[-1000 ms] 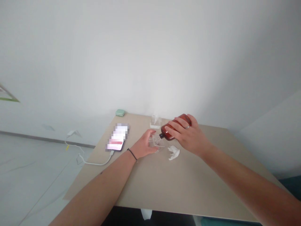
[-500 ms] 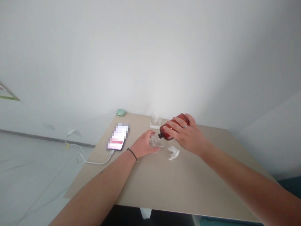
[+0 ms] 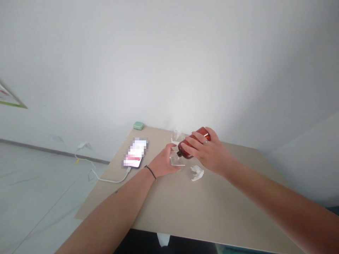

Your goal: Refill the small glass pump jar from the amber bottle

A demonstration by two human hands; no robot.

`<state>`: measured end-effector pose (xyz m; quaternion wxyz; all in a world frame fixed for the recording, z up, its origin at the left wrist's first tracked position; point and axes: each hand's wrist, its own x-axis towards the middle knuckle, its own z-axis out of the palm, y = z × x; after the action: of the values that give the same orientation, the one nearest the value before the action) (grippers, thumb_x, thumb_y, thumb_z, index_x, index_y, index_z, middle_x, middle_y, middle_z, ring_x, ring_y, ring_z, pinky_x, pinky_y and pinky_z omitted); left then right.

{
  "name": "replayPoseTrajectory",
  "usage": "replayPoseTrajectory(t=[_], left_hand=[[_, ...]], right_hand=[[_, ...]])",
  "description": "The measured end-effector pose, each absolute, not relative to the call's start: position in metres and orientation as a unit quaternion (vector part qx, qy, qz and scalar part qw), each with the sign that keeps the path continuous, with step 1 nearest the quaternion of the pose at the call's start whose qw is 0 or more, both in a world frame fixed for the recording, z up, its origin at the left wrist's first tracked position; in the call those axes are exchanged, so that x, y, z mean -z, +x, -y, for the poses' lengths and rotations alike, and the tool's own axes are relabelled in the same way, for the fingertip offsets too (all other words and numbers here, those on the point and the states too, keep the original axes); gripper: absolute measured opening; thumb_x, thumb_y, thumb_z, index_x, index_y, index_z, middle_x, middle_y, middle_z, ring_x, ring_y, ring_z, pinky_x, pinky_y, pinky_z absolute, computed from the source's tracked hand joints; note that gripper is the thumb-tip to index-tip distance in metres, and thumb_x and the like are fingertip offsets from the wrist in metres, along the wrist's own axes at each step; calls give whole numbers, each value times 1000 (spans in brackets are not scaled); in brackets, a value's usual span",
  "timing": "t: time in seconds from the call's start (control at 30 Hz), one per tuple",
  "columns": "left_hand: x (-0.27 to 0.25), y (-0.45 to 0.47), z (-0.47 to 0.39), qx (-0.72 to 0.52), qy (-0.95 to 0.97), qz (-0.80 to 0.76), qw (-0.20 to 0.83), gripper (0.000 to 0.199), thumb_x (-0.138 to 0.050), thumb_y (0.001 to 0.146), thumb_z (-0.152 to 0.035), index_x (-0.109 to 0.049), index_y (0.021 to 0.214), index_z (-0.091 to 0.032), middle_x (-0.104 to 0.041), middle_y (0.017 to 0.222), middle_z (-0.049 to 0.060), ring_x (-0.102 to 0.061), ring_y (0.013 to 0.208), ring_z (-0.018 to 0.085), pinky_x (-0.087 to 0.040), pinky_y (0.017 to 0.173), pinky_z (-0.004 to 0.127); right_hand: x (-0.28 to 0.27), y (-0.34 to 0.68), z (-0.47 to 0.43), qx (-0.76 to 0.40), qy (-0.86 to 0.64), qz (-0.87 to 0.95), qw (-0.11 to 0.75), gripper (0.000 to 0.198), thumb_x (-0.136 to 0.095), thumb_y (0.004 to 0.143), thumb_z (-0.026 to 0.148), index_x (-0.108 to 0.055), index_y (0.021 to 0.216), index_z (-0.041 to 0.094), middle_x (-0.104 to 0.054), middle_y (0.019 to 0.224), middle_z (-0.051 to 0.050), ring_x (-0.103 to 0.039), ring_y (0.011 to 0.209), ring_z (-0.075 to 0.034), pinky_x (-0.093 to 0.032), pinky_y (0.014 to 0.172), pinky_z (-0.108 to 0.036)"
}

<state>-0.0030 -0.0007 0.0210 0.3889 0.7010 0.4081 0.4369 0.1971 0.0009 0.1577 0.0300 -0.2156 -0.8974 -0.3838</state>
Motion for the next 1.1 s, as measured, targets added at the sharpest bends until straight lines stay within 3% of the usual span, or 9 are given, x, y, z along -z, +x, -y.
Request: replayPoseTrajectory(t=[0.5, 0.73, 1.1], left_hand=[[-22, -14, -4, -409, 724, -403, 383, 97, -86, 58, -26, -30, 137, -22, -64, 116, 12, -65, 104, 30, -47, 95, 50], [-25, -17, -3, -395, 731, -400, 388, 98, -85, 61, -30, -27, 140, -21, -62, 126, 14, -61, 116, 33, -45, 101, 51], [-31, -22, -2, -376, 735, -411, 387, 97, -86, 60, -32, -31, 139, -20, -61, 123, 13, -63, 112, 33, -48, 100, 50]], right_hand=[[-163, 178, 6, 396, -205, 895, 7, 30, -47, 96, 18, -56, 124, 26, -65, 120, -4, -48, 114, -27, -23, 107, -57], [-170, 168, 9, 403, -194, 894, -14, 33, -44, 94, 11, -58, 121, 26, -65, 116, -4, -51, 110, -27, -26, 105, -56], [-176, 158, 11, 410, -177, 894, -35, 31, -49, 92, 11, -59, 119, 24, -67, 113, -5, -51, 111, -27, -27, 103, -53]])
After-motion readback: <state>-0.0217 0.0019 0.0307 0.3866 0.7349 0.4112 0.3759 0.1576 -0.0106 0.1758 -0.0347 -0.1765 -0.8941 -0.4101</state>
